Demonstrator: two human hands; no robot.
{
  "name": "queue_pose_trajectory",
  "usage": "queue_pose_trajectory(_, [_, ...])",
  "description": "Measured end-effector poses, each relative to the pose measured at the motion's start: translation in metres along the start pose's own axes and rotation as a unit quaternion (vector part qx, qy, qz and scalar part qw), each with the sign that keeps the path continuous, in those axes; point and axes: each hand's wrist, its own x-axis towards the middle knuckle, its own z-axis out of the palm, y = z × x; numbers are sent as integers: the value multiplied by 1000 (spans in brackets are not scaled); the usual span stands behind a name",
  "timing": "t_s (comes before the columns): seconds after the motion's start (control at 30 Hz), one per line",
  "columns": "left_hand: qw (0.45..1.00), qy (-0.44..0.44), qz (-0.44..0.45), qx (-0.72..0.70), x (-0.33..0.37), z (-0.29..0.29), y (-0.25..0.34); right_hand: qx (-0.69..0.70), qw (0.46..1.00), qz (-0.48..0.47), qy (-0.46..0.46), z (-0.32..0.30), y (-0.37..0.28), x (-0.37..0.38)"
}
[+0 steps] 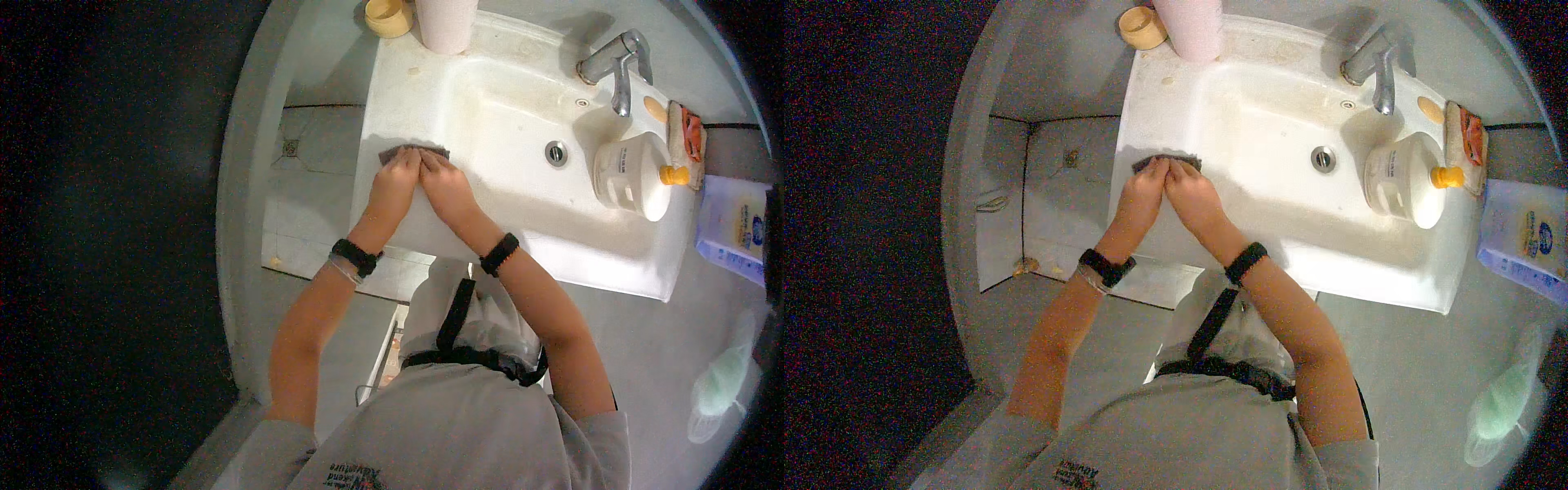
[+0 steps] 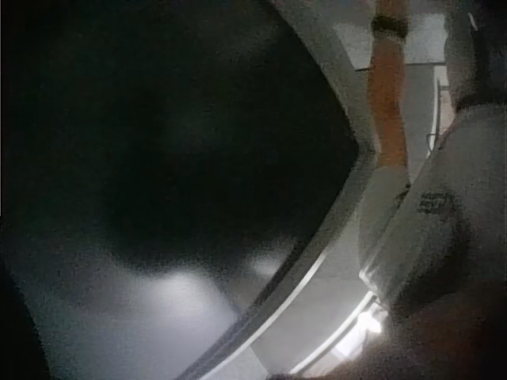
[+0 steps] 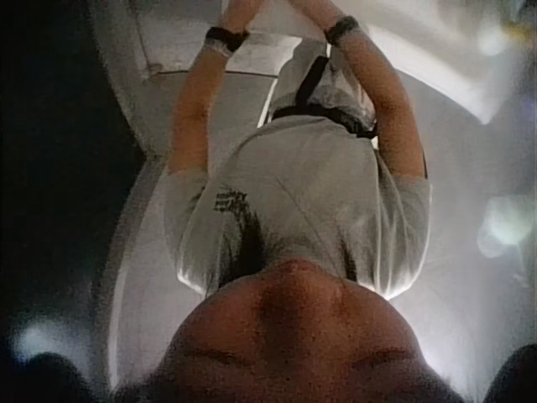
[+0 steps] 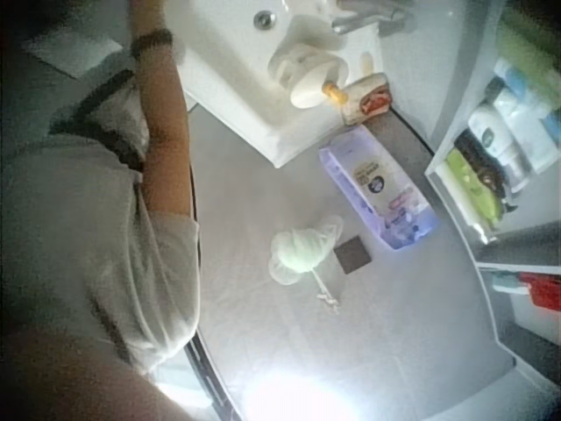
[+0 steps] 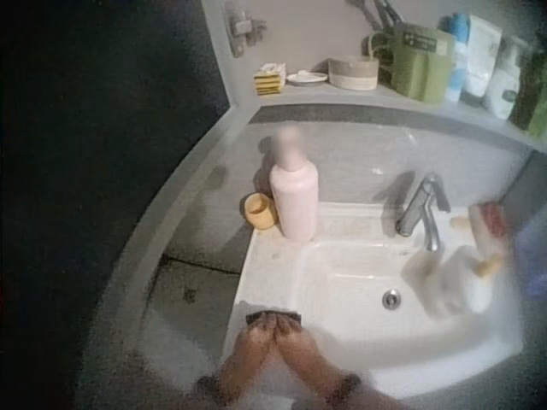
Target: The person cleans the edges and basin of a bathroom sink using a small cloth.
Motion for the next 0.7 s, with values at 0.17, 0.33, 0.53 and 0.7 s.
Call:
queue_pose_trajectory(0.17, [1000,-1,21,22,26,-9,-5,26,999,27,-19,-5,7,27])
queue_pose_trajectory(0.33, [998,-5,-3,66,10,7,10,22,998,-3,-52,0,16,0])
queue_pose_trajectory(0.53, [999,28,8,40,29,18,5,15,999,-5,-31,7,37,15])
queue_pose_trajectory(0.7, [999,47,-11,5,71,32,-6,-39,999,-14,-25,16,64,49])
